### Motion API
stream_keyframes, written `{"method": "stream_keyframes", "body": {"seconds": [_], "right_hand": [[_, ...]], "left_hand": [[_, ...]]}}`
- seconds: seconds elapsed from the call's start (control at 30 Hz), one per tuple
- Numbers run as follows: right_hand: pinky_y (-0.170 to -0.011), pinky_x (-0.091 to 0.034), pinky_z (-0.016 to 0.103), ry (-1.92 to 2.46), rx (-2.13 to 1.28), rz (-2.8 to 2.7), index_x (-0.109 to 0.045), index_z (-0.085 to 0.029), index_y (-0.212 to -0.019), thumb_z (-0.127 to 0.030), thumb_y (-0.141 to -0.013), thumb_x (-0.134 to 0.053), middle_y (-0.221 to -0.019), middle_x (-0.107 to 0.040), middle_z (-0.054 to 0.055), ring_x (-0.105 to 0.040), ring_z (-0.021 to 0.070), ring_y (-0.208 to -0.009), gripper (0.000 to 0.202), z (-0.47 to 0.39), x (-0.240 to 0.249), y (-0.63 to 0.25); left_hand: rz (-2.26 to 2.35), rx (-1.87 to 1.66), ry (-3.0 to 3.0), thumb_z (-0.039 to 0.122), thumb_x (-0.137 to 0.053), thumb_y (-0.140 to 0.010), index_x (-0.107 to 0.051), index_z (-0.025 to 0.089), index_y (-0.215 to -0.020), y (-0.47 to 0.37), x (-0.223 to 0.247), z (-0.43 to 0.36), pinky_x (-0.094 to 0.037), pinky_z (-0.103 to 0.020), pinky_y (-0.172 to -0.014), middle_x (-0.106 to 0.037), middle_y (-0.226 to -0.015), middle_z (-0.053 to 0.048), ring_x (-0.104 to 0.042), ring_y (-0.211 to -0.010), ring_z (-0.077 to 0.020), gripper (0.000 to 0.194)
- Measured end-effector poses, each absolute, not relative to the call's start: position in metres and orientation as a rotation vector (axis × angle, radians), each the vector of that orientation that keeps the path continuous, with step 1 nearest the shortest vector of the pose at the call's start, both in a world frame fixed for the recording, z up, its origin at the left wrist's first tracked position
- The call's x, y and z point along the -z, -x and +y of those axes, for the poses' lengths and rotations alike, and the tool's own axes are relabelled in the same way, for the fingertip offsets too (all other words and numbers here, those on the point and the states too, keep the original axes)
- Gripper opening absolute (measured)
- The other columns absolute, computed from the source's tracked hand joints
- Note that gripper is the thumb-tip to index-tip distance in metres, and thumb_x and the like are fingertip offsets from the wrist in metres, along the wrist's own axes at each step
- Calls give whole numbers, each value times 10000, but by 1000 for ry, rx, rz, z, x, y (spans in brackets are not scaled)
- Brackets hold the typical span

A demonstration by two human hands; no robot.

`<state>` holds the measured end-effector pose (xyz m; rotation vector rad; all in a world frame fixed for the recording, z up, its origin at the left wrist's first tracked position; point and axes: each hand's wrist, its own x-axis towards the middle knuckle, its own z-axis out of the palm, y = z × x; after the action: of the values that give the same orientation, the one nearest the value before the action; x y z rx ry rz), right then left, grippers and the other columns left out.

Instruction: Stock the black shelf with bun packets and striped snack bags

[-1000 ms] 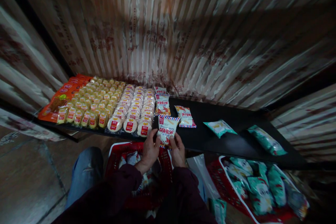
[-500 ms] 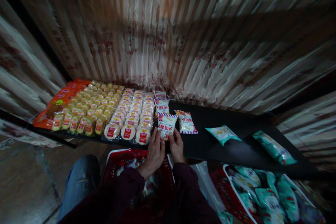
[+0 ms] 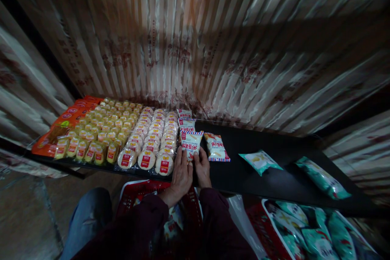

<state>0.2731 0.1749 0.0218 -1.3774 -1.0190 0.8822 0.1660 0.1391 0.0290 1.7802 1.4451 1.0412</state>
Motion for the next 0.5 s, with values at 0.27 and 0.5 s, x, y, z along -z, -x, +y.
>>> {"method": "stream_keyframes", "body": {"seconds": [0.27, 0.5], "right_hand": [[-942, -493, 406, 1424, -824, -1072, -519, -144, -1315, -605, -818, -524, -1276, -630, 151, -603, 273, -1119, 678, 189, -17, -274], [-965, -478, 404, 1452, -807, -1162, -484, -126, -1342, -606, -844, -480, -1278, -625, 161, -593, 271, -1145, 691, 196, -14, -276]], "left_hand": [[1505, -1052, -1747, 331, -300, -972, -266, 58, -1484, -177, -31, 154, -158, -443, -1217, -143, -1599, -186, -106, -1487, -242, 581], [1486, -1067, -1863, 320, -288, -975, -282, 48, -1474, -178, -22, 156, -145, -463, -1217, -182, -1588, -195, -102, -1487, -238, 569]]}}
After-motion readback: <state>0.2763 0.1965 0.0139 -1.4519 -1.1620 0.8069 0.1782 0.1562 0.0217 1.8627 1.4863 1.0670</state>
